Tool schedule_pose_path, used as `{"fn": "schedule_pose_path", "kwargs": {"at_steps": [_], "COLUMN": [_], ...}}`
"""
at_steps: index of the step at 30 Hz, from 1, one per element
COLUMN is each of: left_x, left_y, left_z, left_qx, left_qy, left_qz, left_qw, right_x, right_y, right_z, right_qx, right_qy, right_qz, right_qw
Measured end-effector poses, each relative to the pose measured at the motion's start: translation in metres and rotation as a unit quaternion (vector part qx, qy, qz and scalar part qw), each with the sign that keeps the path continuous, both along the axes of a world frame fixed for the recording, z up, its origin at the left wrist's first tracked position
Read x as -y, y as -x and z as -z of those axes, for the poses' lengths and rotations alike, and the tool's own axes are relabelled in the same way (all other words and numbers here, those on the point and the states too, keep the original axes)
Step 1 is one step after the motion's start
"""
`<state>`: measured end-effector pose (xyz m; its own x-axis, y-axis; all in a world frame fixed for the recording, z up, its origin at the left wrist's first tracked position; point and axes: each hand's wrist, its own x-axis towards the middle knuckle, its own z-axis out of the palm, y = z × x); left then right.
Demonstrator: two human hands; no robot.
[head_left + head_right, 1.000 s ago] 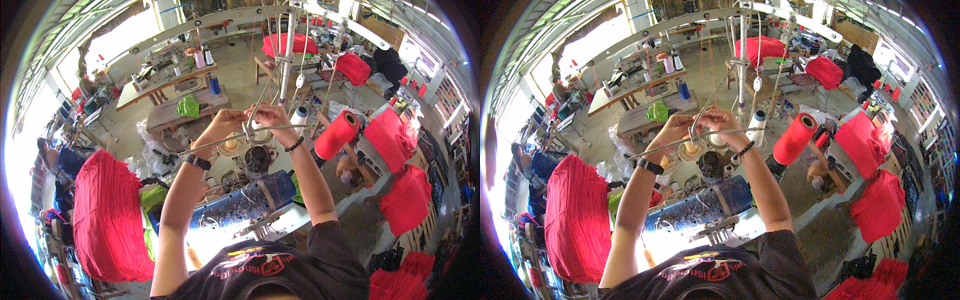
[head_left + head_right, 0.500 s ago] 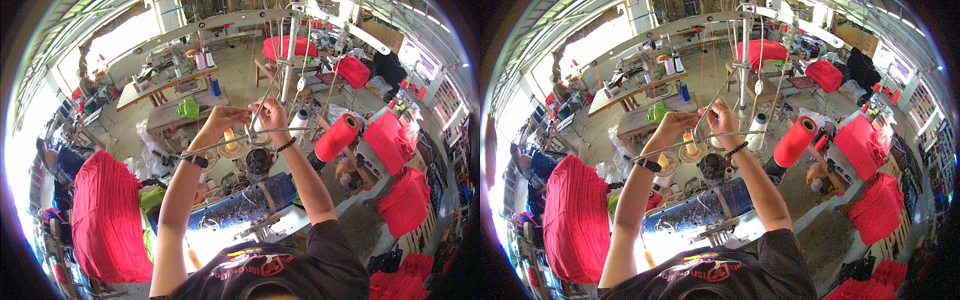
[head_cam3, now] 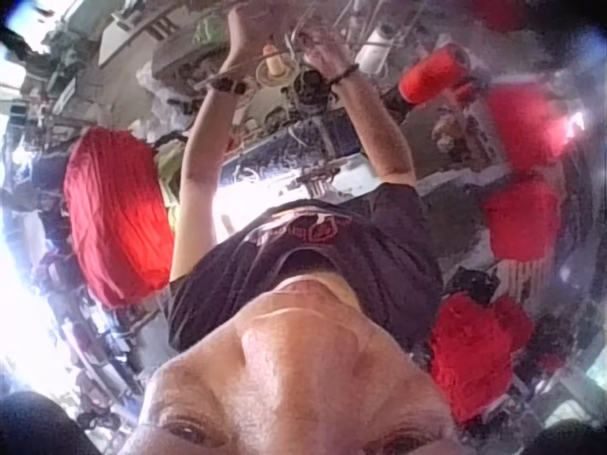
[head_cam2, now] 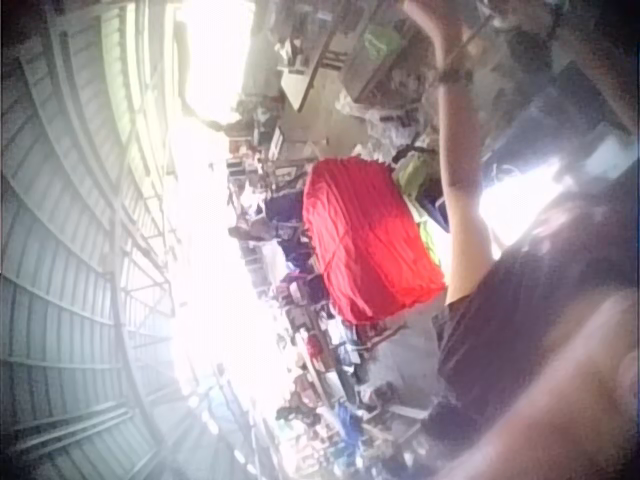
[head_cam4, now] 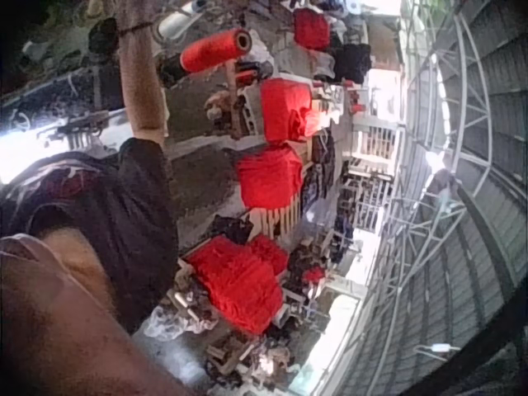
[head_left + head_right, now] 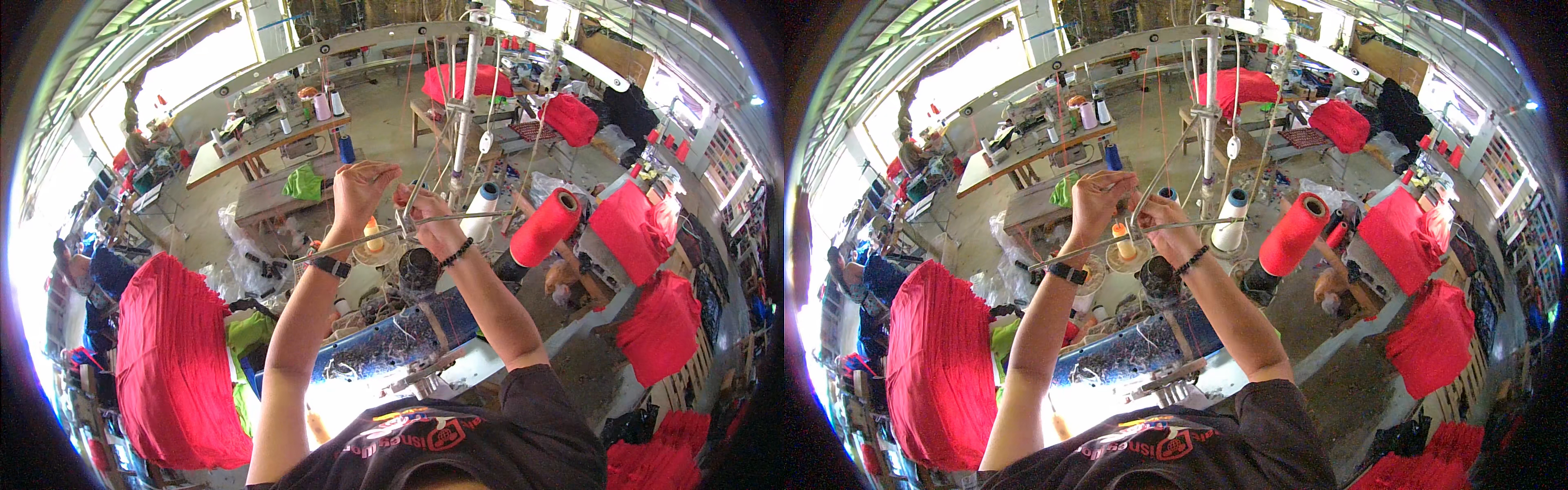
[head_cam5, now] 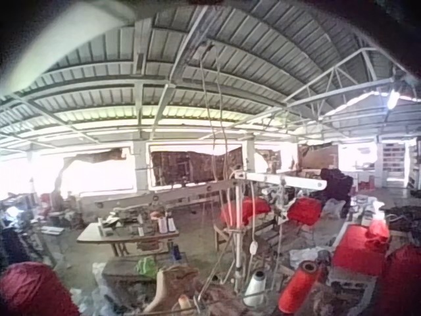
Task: The person threads a sewing machine by guiding thread through a metal tension assembly and the machine's needle area. They then use scissors to cut the thread and continue adjusting the thread path with their hands.
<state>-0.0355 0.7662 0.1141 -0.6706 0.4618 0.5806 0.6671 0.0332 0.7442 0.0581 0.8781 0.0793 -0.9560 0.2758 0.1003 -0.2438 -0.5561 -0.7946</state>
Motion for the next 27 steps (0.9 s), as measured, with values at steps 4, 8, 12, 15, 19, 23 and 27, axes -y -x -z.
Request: {"fn": "schedule_pose_path", "kwargs": {"at_steps": [4,8,12,15,19,23,27], "left_x": [-0.001,0.004,-0.001,-0.008,-0.018,-0.021,-0.021], "left_y": [-0.008,-0.003,0.000,0.000,-0.011,-0.012,-0.008], "left_z": [-0.005,-0.003,0.017,0.035,0.041,0.047,0.048], "left_qx": [-0.005,-0.099,0.090,0.215,0.395,0.445,0.446], "left_qy": [-0.004,0.046,-0.139,-0.294,-0.404,-0.424,-0.424], "left_qz": [0.022,-0.001,0.021,0.051,0.103,0.164,0.201], "left_qw": [1.000,0.994,0.986,0.930,0.818,0.772,0.762], "right_x": [-0.008,-0.009,-0.005,0.009,0.006,0.013,0.012], "right_y": [0.028,0.045,0.061,0.056,0.060,0.062,0.061], "right_z": [0.025,0.023,0.012,-0.004,0.000,-0.003,0.000], "right_qx": [-0.054,-0.088,-0.101,-0.060,-0.051,-0.025,-0.033], "right_qy": [0.108,0.053,0.024,-0.015,-0.073,-0.079,-0.101], "right_qz": [-0.119,-0.087,-0.055,0.014,0.087,0.156,0.180], "right_qw": [0.985,0.991,0.993,0.998,0.992,0.984,0.978]}}
